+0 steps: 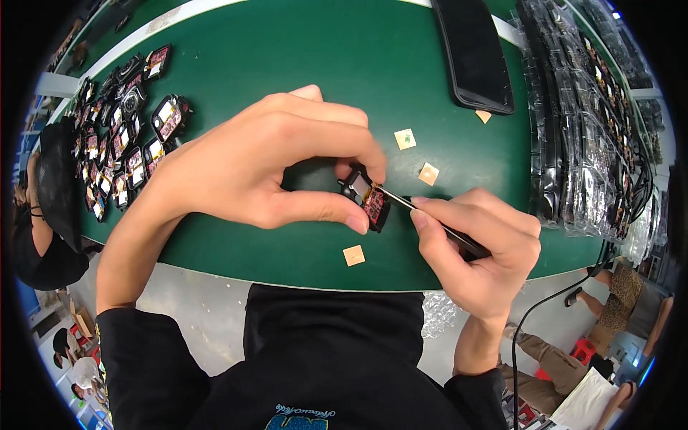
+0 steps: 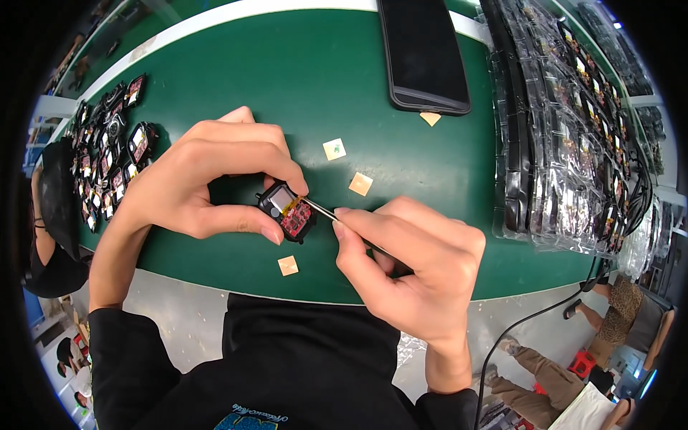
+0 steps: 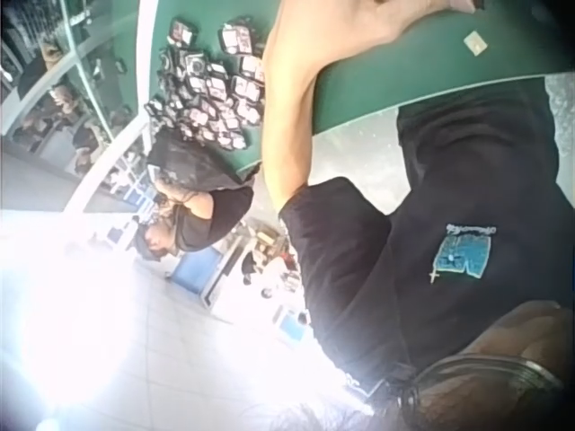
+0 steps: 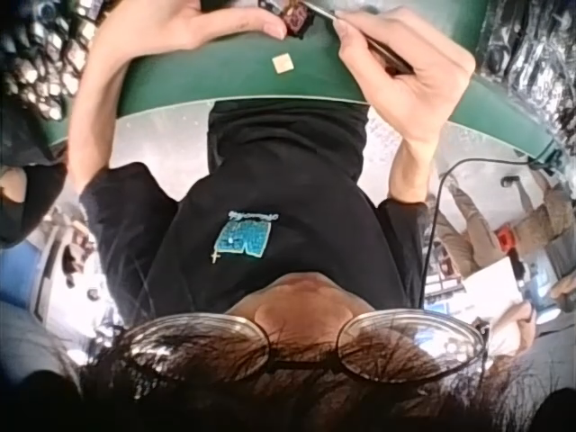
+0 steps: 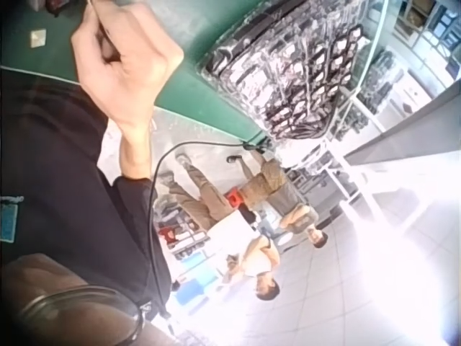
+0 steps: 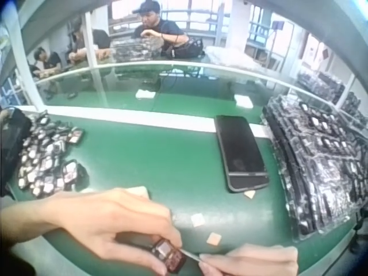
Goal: Apply small stickers or protective films onto electronic modules using tweezers.
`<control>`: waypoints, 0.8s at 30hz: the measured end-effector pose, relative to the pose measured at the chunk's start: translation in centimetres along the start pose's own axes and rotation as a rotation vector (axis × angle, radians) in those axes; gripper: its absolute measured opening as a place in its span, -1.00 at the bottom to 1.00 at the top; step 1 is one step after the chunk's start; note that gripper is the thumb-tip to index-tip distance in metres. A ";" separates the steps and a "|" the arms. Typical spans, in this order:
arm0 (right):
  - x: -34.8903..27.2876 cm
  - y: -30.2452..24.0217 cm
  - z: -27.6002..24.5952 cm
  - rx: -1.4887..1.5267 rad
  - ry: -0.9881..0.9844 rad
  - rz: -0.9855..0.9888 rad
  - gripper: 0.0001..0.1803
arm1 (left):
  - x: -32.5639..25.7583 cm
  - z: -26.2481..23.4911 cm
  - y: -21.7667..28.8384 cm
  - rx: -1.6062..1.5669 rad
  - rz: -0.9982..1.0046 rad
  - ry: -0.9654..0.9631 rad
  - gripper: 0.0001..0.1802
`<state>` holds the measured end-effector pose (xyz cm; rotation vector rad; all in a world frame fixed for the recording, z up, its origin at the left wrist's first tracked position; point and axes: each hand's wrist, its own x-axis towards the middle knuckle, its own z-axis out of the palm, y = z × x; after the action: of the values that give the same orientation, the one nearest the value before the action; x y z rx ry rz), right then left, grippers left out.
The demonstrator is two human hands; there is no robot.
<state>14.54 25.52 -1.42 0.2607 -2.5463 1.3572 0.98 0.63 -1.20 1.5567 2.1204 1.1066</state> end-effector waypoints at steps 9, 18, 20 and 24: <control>0.2 0.3 0.5 -0.061 0.010 -0.150 -0.75 | -0.2 -0.5 -0.1 -0.002 0.009 -0.008 -0.50; 0.1 -0.3 -0.7 0.074 0.287 0.019 -0.82 | 0.8 -0.5 1.2 0.178 -0.003 0.000 -0.42; -0.2 0.4 -0.3 0.110 0.333 0.038 -0.83 | 1.2 -0.1 0.9 0.228 0.017 -0.005 -0.43; -0.5 1.0 0.4 0.207 0.370 -0.062 -0.77 | 0.1 0.1 1.3 0.249 -0.053 0.007 -0.40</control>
<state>14.66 25.80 -2.53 0.1101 -2.0857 1.4887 1.91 0.91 -0.30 1.5901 2.3647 0.8585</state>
